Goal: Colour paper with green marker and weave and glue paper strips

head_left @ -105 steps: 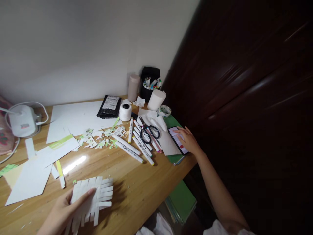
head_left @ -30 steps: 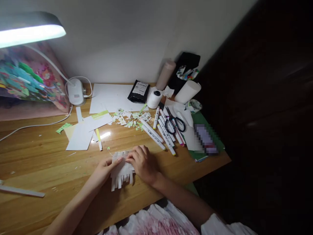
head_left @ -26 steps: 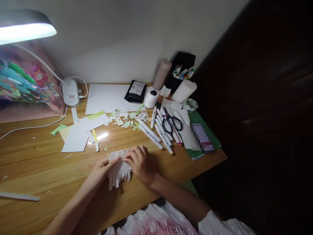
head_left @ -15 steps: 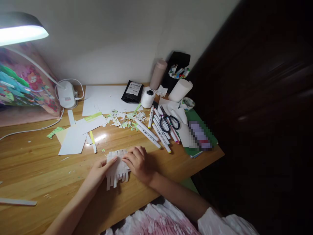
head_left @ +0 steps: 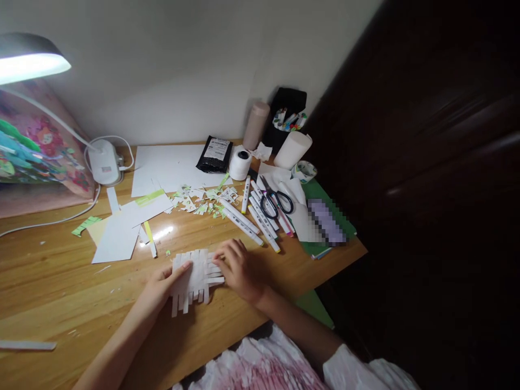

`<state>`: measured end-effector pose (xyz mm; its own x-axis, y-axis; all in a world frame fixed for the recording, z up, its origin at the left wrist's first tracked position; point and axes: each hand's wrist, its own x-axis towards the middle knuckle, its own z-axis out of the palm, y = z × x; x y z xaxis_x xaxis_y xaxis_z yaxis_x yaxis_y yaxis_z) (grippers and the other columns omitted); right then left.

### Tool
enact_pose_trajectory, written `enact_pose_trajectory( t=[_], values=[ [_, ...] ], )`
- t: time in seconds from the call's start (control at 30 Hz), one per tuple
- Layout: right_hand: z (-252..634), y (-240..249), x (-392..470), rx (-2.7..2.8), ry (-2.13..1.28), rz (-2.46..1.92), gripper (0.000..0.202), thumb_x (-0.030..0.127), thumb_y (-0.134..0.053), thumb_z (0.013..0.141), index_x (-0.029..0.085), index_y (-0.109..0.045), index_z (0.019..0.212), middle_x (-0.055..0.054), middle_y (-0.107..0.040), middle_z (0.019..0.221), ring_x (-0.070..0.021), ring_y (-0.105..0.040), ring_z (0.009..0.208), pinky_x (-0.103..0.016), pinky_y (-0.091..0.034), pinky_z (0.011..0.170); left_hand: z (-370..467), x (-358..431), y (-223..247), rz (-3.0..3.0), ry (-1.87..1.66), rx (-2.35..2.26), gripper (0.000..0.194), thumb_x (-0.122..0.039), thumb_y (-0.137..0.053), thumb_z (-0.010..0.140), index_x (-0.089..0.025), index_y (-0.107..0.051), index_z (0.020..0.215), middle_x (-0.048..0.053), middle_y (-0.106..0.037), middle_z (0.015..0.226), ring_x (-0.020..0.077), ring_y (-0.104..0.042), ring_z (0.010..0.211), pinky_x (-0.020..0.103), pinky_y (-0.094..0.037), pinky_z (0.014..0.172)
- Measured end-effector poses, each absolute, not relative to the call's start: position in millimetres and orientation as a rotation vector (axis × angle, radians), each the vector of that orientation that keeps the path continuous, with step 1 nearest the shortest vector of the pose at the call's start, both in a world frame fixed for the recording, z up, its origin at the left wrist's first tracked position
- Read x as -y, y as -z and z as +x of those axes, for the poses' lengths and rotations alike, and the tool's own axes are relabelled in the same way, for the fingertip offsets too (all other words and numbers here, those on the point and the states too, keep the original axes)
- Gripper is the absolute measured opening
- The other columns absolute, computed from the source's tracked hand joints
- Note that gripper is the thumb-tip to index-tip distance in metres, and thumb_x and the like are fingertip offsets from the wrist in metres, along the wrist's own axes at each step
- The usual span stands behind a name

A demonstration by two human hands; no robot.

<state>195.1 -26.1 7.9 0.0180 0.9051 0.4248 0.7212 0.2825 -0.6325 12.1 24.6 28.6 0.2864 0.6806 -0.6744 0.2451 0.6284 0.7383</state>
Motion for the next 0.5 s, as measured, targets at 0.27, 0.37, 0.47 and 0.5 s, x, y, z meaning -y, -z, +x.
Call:
enact_pose_trajectory(
  t=[0.27, 0.37, 0.47, 0.5],
  values=[
    [328.8, 16.4, 105.7, 0.923, 0.359, -1.745, 0.018, 0.017, -0.035, 0.093, 0.017, -0.051, 0.103, -0.009, -0.060, 0.094, -0.0181, -0.058, 0.090, -0.035, -0.044, 0.080, 4.5, -31.3, -15.2, 0.790, -0.278, -1.263, 0.047, -0.058, -0.074, 0.056, -0.013, -0.062, 0.066, 0.006, -0.066, 0.061, 0.0206, -0.062, 0.055, 0.026, -0.049, 0.050],
    [372.2, 33.4, 125.3, 0.742, 0.544, -1.790, 0.017, 0.020, -0.038, 0.092, 0.015, -0.044, 0.107, -0.016, -0.056, 0.108, -0.0224, -0.053, 0.107, -0.046, -0.036, 0.093, 6.6, -31.8, -14.1, 0.793, -0.269, -1.322, 0.050, -0.060, -0.073, 0.055, -0.013, -0.061, 0.067, 0.005, -0.064, 0.059, 0.0203, -0.061, 0.054, 0.024, -0.048, 0.048],
    [398.3, 43.6, 128.4, 0.734, 0.531, -1.837, 0.017, 0.022, -0.038, 0.091, 0.015, -0.042, 0.106, -0.018, -0.055, 0.113, -0.0227, -0.054, 0.109, -0.047, -0.038, 0.094, 13.3, -28.2, -18.2, 0.864, -0.316, -1.401, 0.054, -0.066, -0.070, 0.053, -0.015, -0.059, 0.067, 0.003, -0.063, 0.057, 0.0194, -0.060, 0.052, 0.023, -0.047, 0.047],
    [403.6, 45.4, 127.2, 0.746, 0.508, -1.853, 0.017, 0.022, -0.037, 0.091, 0.015, -0.041, 0.105, -0.019, -0.056, 0.113, -0.0224, -0.055, 0.109, -0.047, -0.040, 0.093, 15.8, -26.2, -19.2, 0.906, -0.326, -1.434, 0.057, -0.070, -0.067, 0.052, -0.016, -0.058, 0.067, 0.003, -0.063, 0.057, 0.0195, -0.060, 0.052, 0.024, -0.048, 0.047]
  ],
)
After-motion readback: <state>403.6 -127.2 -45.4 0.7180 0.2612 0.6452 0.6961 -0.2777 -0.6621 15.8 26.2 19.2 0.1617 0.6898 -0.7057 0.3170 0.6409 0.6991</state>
